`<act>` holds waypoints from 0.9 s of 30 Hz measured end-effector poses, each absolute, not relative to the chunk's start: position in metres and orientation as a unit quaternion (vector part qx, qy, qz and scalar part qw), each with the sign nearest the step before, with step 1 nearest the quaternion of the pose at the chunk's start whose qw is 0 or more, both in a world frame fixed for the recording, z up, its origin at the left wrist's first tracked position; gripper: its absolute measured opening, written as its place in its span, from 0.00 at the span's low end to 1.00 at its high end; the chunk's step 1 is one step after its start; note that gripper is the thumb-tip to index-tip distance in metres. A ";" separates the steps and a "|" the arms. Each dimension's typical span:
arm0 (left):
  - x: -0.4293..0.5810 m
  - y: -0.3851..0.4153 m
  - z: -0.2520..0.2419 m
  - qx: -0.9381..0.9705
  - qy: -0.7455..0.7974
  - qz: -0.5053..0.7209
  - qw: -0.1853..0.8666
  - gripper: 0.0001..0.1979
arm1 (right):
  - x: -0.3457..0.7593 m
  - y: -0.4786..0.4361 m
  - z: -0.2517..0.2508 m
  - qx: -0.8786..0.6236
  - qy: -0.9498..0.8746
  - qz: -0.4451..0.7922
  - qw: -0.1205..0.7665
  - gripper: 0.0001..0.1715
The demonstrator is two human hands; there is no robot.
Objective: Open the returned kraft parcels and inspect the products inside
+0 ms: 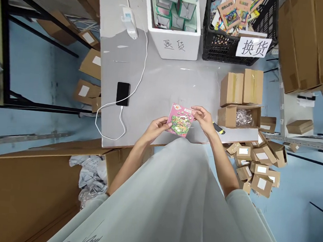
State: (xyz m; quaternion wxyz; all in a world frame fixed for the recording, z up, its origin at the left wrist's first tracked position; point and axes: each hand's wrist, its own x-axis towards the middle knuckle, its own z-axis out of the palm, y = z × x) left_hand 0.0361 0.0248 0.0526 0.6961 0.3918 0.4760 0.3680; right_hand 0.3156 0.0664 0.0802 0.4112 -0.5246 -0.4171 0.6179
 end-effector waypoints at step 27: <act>0.074 0.020 0.108 0.353 0.495 0.397 0.688 0.32 | 0.343 0.029 0.111 -0.462 -0.368 0.706 0.391 0.36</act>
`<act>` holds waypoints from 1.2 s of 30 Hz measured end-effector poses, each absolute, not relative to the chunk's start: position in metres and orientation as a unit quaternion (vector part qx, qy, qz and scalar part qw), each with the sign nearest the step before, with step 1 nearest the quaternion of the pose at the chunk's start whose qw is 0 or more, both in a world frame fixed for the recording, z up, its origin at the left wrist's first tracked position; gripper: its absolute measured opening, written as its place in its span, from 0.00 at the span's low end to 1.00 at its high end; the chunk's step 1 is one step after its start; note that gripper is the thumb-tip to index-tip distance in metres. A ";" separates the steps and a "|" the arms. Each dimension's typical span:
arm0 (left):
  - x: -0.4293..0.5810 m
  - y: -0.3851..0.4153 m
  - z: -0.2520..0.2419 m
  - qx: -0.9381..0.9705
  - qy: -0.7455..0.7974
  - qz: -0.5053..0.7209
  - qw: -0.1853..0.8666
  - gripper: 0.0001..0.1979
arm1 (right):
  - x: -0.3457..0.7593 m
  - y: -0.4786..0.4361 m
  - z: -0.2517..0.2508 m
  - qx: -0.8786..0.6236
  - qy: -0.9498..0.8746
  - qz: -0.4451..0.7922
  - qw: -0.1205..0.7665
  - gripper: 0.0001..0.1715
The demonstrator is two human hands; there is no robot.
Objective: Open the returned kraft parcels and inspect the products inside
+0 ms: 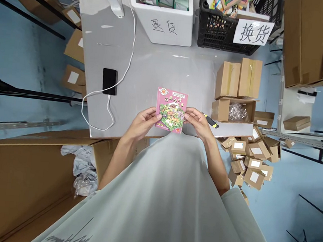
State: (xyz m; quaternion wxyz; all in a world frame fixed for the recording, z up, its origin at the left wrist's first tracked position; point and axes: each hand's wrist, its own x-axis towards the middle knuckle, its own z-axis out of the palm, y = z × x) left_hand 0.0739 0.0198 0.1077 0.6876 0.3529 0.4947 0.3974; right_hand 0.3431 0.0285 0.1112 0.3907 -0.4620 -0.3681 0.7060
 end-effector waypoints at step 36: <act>0.096 -0.013 0.097 0.491 0.615 0.420 0.453 0.73 | 0.307 0.020 0.106 -0.480 -0.431 0.665 0.378 0.37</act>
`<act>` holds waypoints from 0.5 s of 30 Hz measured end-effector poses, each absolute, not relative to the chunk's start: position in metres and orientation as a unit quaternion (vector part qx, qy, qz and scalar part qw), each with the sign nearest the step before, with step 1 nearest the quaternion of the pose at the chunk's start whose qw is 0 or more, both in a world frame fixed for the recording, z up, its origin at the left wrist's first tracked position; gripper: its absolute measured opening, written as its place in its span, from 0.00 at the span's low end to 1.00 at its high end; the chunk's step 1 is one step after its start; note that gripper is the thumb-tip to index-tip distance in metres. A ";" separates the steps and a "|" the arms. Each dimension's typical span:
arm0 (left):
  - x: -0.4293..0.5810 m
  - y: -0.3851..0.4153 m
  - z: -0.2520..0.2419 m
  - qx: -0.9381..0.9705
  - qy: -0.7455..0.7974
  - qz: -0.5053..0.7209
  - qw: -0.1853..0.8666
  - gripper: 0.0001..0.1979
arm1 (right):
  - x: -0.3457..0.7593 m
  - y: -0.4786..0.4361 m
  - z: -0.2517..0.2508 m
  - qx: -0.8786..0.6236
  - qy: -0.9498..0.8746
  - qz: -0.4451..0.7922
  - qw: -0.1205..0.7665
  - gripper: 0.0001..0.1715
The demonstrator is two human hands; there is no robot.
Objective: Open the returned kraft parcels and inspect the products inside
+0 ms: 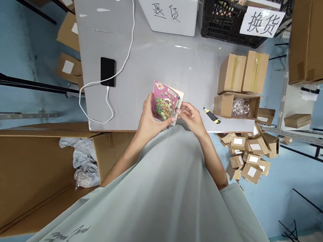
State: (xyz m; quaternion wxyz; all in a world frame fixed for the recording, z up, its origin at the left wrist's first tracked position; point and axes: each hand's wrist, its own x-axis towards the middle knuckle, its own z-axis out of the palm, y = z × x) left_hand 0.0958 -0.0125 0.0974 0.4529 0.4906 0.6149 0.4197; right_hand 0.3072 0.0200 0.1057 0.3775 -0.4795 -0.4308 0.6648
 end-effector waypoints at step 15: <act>0.077 -0.003 0.113 0.436 0.514 0.455 0.582 0.57 | 0.324 0.019 0.109 -0.495 -0.427 0.650 0.386 0.38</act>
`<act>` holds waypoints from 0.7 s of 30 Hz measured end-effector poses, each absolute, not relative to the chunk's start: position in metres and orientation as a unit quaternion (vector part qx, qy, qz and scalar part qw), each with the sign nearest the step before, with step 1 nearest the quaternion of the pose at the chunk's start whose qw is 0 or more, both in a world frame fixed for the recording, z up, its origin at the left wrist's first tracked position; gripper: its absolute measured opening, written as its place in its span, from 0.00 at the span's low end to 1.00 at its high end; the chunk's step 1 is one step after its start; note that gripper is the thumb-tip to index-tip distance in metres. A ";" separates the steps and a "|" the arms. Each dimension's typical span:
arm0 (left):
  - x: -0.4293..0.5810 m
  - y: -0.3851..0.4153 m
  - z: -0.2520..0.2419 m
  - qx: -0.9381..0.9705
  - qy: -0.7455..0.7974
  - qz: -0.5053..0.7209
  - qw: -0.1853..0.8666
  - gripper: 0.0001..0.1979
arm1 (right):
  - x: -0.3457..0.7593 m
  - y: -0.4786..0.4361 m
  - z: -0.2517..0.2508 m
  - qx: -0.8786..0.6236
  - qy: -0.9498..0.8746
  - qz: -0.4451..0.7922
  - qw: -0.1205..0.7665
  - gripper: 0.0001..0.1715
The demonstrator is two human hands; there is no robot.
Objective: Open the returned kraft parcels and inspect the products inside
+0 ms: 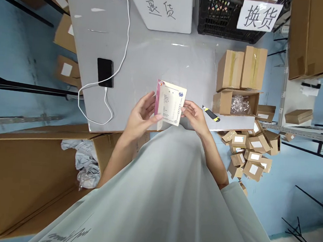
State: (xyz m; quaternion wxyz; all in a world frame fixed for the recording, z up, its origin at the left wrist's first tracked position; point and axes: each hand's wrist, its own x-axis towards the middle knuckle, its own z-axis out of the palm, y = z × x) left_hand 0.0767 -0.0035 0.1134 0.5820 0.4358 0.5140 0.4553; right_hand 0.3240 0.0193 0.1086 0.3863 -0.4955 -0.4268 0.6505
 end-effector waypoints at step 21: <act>0.062 -0.001 0.105 0.324 0.458 0.453 0.693 0.48 | 0.343 0.016 0.113 -0.508 -0.449 0.618 0.398 0.41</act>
